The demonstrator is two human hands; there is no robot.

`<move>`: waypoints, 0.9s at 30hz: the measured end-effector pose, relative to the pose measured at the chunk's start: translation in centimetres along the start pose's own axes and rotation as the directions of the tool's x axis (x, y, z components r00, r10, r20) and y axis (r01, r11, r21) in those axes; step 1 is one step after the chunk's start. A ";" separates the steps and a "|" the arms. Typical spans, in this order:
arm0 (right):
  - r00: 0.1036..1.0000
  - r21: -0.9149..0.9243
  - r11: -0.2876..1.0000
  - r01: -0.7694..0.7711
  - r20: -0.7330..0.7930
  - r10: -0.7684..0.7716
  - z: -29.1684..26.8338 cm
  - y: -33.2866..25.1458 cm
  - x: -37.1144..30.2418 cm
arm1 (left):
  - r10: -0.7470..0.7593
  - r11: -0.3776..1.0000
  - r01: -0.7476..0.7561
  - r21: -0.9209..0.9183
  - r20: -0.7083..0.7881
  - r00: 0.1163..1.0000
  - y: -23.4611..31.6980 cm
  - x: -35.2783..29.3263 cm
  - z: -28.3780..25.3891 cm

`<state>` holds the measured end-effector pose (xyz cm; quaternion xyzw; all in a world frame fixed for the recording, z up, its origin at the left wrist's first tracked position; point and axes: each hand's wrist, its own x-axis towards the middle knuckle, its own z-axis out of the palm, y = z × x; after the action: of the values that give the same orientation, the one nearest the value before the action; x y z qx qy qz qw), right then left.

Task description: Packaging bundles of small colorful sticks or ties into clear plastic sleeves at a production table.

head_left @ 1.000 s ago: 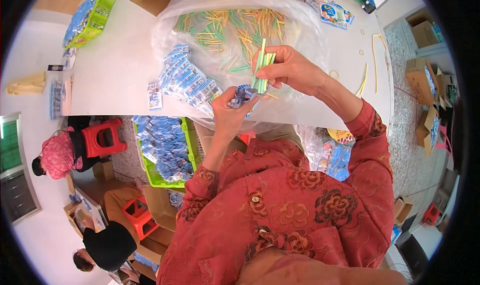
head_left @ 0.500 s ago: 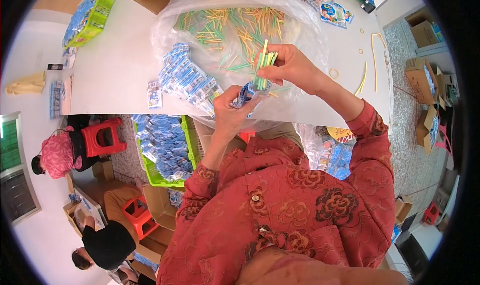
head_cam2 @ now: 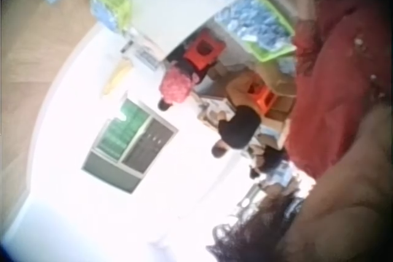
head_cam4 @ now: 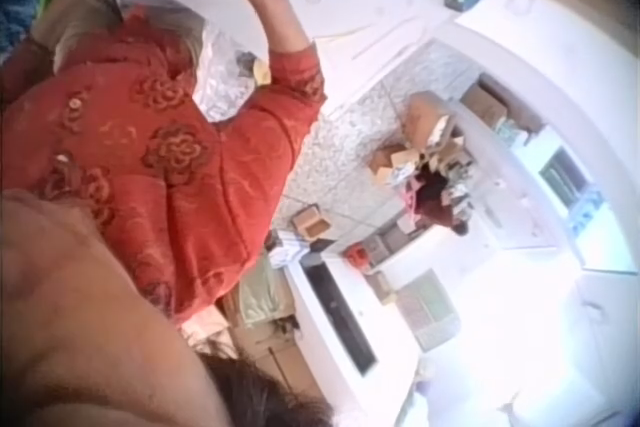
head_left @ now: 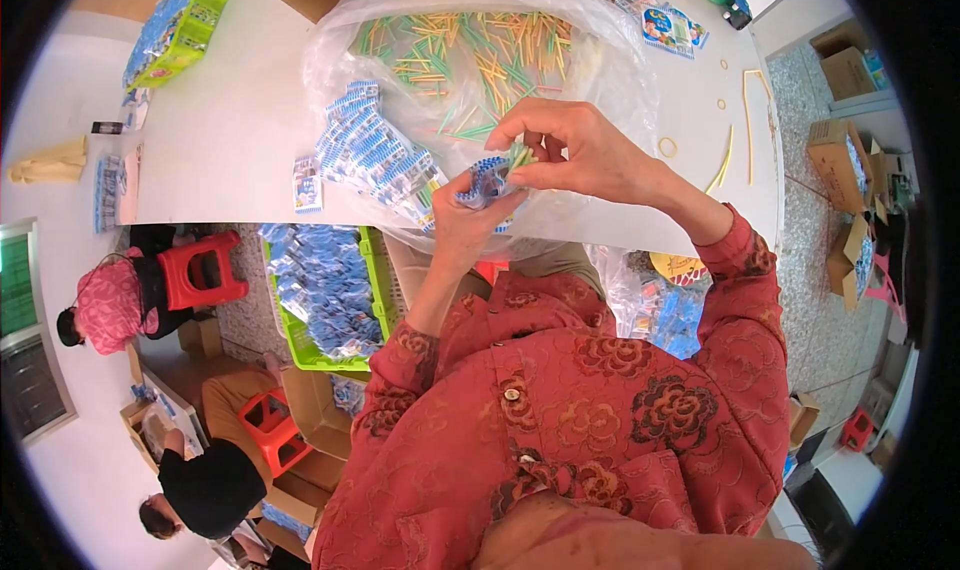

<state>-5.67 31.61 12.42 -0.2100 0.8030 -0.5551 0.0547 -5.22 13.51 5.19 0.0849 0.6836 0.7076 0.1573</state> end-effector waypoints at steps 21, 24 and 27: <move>0.991 -0.359 0.933 0.032 -0.113 -0.078 3.0 13.4 12.1 | -0.032 0.983 0.020 -0.182 -0.066 0.997 -0.8 -1.8 -4.5; 0.980 -0.645 0.760 -0.082 -0.190 -0.055 4.4 16.5 15.5 | -0.030 0.977 0.007 -0.211 -0.106 0.994 -1.1 -1.8 -5.6; 0.966 -0.786 0.573 -0.232 -0.256 0.039 4.5 18.3 17.9 | -0.011 0.972 -0.021 -0.234 -0.134 0.991 -1.0 -1.9 -6.4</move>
<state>-25.43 25.95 -3.40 -0.0892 0.9819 -0.1408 -0.0896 -5.49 6.82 4.07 0.0193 0.6041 0.7879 0.1180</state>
